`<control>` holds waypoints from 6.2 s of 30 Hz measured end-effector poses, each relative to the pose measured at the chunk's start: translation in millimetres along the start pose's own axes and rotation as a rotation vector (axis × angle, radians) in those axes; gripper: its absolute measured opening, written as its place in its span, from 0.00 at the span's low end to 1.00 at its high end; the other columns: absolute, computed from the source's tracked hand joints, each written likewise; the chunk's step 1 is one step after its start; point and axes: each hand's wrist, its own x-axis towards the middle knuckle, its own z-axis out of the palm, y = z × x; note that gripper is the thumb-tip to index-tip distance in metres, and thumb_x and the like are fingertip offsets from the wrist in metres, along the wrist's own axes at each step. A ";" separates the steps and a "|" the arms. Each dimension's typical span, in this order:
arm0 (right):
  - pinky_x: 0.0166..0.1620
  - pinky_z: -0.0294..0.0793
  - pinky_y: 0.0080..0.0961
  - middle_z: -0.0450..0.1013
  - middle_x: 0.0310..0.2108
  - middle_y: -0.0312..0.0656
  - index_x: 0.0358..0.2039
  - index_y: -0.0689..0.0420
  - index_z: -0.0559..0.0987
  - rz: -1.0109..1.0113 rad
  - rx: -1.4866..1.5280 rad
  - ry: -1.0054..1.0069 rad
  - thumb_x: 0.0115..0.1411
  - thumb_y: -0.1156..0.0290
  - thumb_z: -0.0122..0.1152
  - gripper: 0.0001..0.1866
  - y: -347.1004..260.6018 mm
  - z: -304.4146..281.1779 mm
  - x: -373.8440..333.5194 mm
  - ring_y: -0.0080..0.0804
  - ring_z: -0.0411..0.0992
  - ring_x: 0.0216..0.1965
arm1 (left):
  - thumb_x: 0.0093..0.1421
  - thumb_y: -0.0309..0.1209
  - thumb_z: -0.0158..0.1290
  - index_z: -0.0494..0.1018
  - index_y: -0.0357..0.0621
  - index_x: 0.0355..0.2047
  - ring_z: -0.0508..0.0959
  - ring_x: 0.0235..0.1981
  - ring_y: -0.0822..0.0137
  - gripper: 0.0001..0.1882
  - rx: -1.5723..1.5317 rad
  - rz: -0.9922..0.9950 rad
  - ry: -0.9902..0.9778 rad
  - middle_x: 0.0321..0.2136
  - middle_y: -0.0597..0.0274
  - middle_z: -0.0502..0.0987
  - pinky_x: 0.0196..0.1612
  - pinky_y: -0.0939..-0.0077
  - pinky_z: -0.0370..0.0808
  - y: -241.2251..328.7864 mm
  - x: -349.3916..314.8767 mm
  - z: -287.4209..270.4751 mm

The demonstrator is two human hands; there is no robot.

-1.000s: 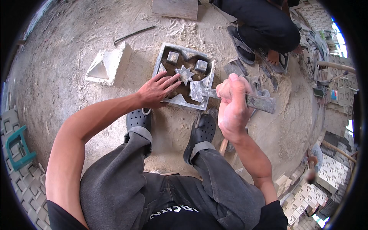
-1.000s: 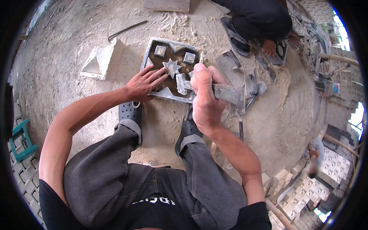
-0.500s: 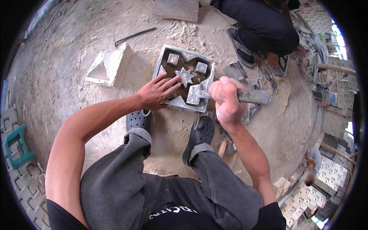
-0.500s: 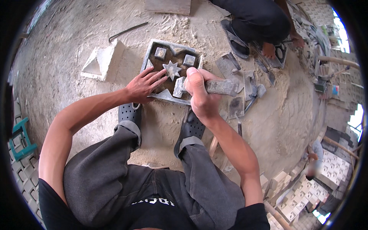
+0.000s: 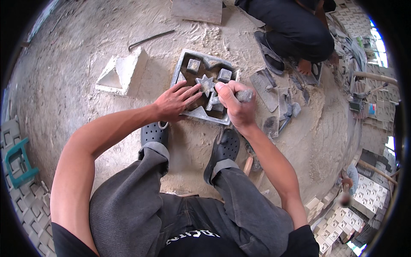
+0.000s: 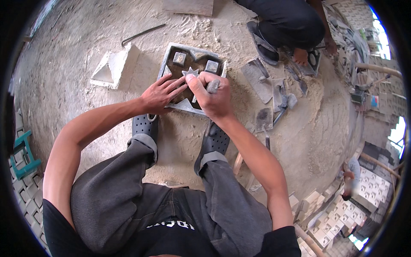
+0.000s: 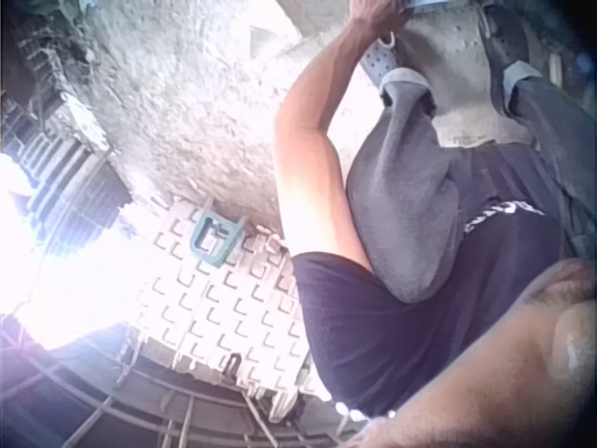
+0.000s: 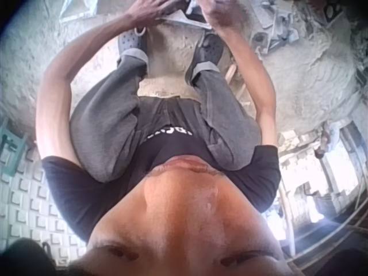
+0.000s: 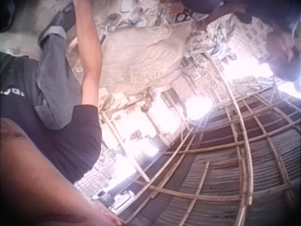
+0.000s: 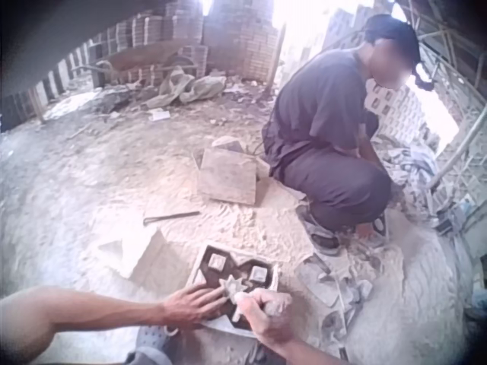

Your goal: The person prepares a stone mold by filling sections with a stone mixture using a trowel and then hammering the mixture into place with a small tool.

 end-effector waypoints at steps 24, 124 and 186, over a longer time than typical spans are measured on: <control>0.20 0.52 0.20 0.61 0.13 0.24 0.11 0.58 0.68 0.002 0.104 0.036 0.65 0.70 0.61 0.24 -38.7 7.9 1.3 0.10 0.55 0.18 | 0.55 0.58 0.60 0.51 0.43 0.72 0.62 0.68 0.60 0.53 0.098 -0.002 -0.002 0.73 0.50 0.50 0.74 0.56 0.44 -3.6 -12.6 1.2; 0.21 0.49 0.29 0.52 0.13 0.35 0.14 0.60 0.61 -0.192 0.119 -0.282 0.60 0.69 0.54 0.20 -83.3 -27.0 -16.8 0.23 0.50 0.16 | 0.53 0.62 0.61 0.38 0.24 0.71 0.43 0.74 0.41 0.67 -0.248 -0.674 0.216 0.72 0.33 0.40 0.73 0.46 0.43 61.2 -38.7 29.6; 0.21 0.55 0.29 0.58 0.13 0.33 0.16 0.62 0.70 -0.076 -0.047 -0.154 0.64 0.69 0.58 0.20 -1.6 -25.3 -28.8 0.20 0.55 0.17 | 0.53 0.58 0.63 0.39 0.26 0.71 0.43 0.74 0.42 0.65 -0.256 -0.689 0.210 0.72 0.35 0.41 0.73 0.48 0.43 59.0 -41.0 23.7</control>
